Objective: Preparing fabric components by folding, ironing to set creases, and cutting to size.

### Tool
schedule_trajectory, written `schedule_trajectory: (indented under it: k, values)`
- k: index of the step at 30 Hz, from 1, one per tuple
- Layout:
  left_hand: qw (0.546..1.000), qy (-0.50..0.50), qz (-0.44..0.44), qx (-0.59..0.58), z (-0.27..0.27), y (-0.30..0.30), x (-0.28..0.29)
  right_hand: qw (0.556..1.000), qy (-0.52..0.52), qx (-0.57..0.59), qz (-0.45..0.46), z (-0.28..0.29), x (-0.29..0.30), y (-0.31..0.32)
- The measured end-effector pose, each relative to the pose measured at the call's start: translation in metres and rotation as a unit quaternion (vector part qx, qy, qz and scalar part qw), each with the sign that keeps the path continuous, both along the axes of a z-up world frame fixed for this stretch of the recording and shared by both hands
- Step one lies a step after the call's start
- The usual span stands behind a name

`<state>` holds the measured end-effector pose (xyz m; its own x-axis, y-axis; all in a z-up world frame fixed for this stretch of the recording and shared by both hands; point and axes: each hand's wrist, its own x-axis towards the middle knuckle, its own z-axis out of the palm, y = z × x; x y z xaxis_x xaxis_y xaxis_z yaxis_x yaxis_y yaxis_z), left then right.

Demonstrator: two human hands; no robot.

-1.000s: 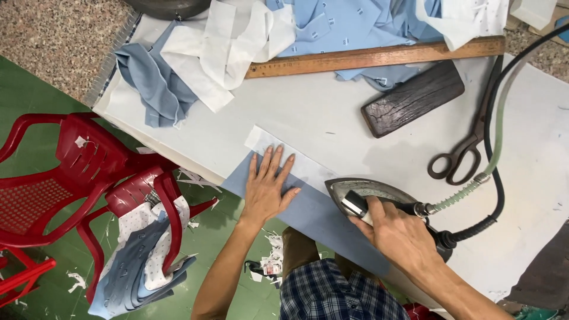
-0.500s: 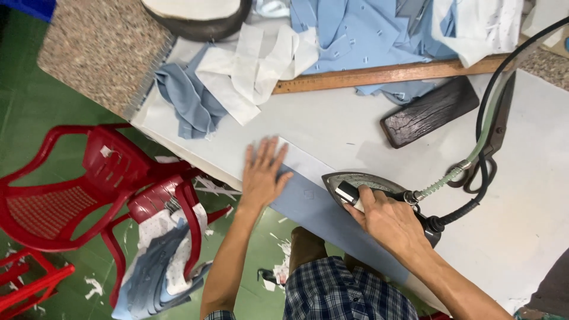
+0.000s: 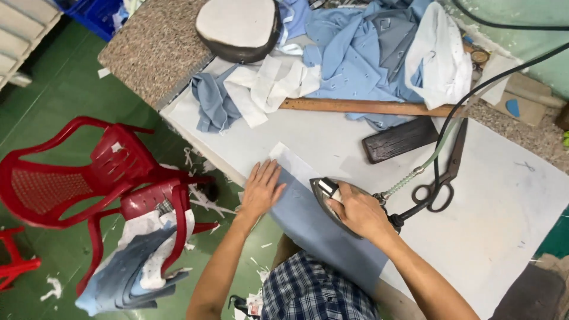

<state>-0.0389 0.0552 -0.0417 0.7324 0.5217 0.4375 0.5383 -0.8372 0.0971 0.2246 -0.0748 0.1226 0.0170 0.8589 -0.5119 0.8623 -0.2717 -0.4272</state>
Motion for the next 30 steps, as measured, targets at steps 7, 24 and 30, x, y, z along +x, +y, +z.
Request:
schedule_trajectory:
  k: [7, 24, 30]
  values:
    - [0.996, 0.028, 0.005, -0.08, -0.002, -0.013, 0.015, 1.0, -0.005, -0.031, -0.002, 0.008, -0.001, 0.001]
    - [0.98, 0.104, -0.083, -0.146, 0.015, 0.025, 0.016, 0.998, -0.061, 0.007, -0.015, -0.029, -0.01, -0.012]
    - [0.983, 0.091, -0.079, -0.14, 0.018, 0.041, 0.02, 0.997, -0.071, 0.007, 0.005, -0.039, -0.026, 0.005]
